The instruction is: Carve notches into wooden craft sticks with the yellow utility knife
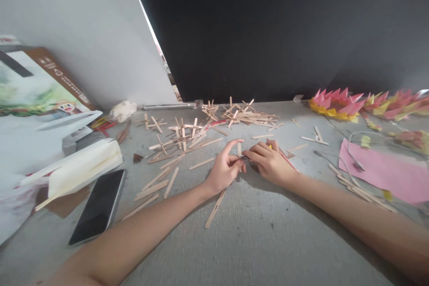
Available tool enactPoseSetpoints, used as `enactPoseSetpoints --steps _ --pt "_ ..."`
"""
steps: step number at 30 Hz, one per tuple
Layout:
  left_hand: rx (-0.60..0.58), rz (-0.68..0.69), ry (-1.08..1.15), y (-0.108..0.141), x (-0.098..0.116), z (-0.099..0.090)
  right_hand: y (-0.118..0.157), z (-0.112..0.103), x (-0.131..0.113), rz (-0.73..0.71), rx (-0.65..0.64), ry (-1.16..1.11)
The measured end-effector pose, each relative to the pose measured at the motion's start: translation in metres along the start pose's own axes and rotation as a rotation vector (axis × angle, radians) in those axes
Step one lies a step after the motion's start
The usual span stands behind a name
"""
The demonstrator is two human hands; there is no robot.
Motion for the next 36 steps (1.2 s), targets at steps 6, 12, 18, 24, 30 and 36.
enactPoseSetpoints --steps 6,12,18,24,30,36 --pt "-0.044 -0.006 0.003 -0.0004 -0.0017 0.0007 -0.0007 -0.0028 0.0000 -0.017 -0.004 -0.053" --pt "-0.089 -0.011 -0.026 0.0009 -0.0048 0.0013 -0.0022 -0.0044 -0.0010 -0.073 -0.019 -0.083" --pt "-0.109 -0.011 -0.024 0.0007 -0.0077 0.0027 -0.0025 -0.0039 -0.0022 -0.091 -0.039 -0.073" --pt "-0.040 0.000 0.051 0.0005 -0.0029 0.0011 -0.0036 -0.0038 -0.0027 -0.070 -0.045 -0.066" --pt "-0.031 0.014 0.060 0.0007 -0.0026 0.0010 -0.0034 -0.0052 -0.0026 -0.052 -0.017 -0.064" --pt "-0.030 0.002 0.058 0.0004 -0.0009 0.0007 -0.0033 -0.0041 -0.0019 -0.047 -0.007 -0.060"
Point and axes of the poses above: each hand's wrist, its own y-axis away from the middle knuckle, its own z-axis out of the palm, x = y × z, the point moved 4 cm from there along -y, towards the middle knuckle, and after that the axes turned 14 degrees about z, right-handed, at the moved point
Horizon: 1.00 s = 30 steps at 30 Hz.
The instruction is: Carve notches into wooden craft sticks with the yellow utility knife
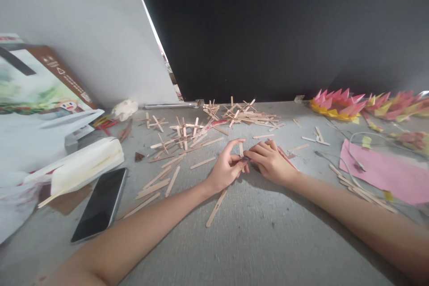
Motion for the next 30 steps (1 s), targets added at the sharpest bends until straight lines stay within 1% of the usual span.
enactPoseSetpoints --steps 5,30 --pt "0.001 -0.040 0.022 0.0002 0.0011 0.0001 0.0005 0.0008 0.0005 0.015 -0.007 -0.020" --pt "0.029 -0.080 0.045 -0.0004 0.0038 0.0001 0.0025 0.0009 0.0013 0.080 0.023 -0.010"
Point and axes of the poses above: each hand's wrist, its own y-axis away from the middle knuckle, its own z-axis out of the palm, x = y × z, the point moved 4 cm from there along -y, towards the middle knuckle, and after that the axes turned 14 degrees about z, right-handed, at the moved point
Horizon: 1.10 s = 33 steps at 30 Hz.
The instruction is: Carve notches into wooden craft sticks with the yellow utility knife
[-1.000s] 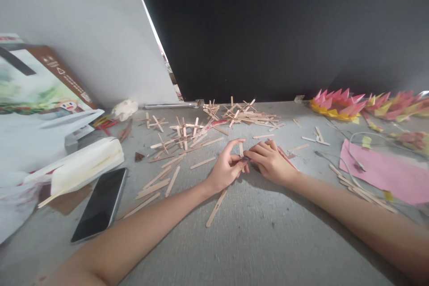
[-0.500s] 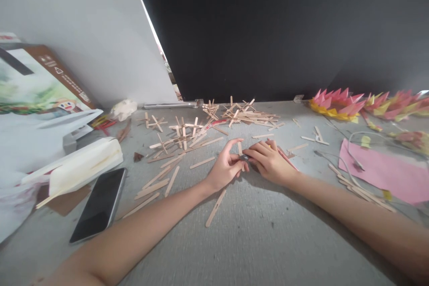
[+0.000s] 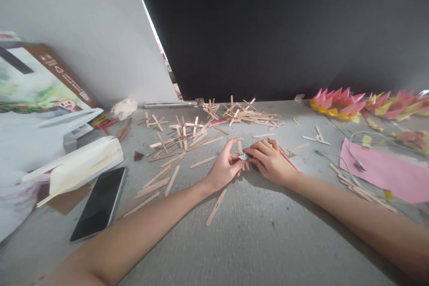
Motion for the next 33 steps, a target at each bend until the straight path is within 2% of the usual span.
enactPoseSetpoints --steps 9,16,22,33 --pt "-0.002 -0.004 0.007 0.0003 -0.0001 0.0001 0.0013 0.0011 0.0005 -0.010 0.026 0.007" --pt "-0.033 -0.009 -0.020 0.0009 0.0007 0.0021 -0.0007 0.0016 0.0081 0.078 0.069 0.005" --pt "-0.031 -0.003 -0.010 0.0006 -0.0013 0.0012 -0.0011 0.0012 0.0056 0.036 0.060 0.037" --pt "-0.004 0.052 0.006 -0.0001 -0.0021 -0.0012 0.0004 0.0060 0.0091 -0.054 0.052 -0.038"
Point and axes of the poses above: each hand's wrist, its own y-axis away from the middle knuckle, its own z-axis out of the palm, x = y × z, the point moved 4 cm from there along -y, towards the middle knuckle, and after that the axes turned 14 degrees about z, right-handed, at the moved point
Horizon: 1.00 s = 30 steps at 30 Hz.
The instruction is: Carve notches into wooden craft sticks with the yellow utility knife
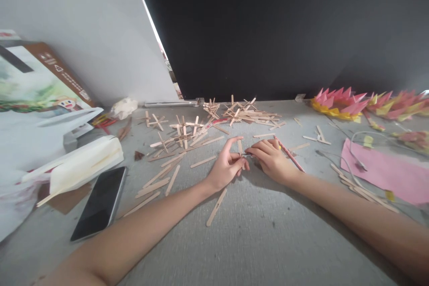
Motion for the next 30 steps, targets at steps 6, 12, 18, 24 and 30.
enactPoseSetpoints --steps 6,12,18,24,30 --pt "0.009 0.011 0.001 0.0002 0.0003 -0.0009 0.0009 0.0022 0.0016 0.013 -0.001 0.001" --pt "-0.008 0.024 -0.007 0.0006 -0.0003 -0.0009 -0.0004 -0.0020 -0.0019 0.001 0.007 0.003" --pt "-0.036 0.011 -0.012 0.0018 0.0012 0.0022 0.0004 -0.0038 -0.0060 -0.068 -0.004 -0.003" --pt "-0.038 0.009 -0.016 0.0021 0.0013 0.0024 0.0004 -0.0031 -0.0061 -0.090 -0.021 -0.027" --pt "-0.035 0.018 -0.023 0.0028 0.0006 0.0024 0.0001 -0.0055 -0.0077 -0.069 0.007 -0.005"
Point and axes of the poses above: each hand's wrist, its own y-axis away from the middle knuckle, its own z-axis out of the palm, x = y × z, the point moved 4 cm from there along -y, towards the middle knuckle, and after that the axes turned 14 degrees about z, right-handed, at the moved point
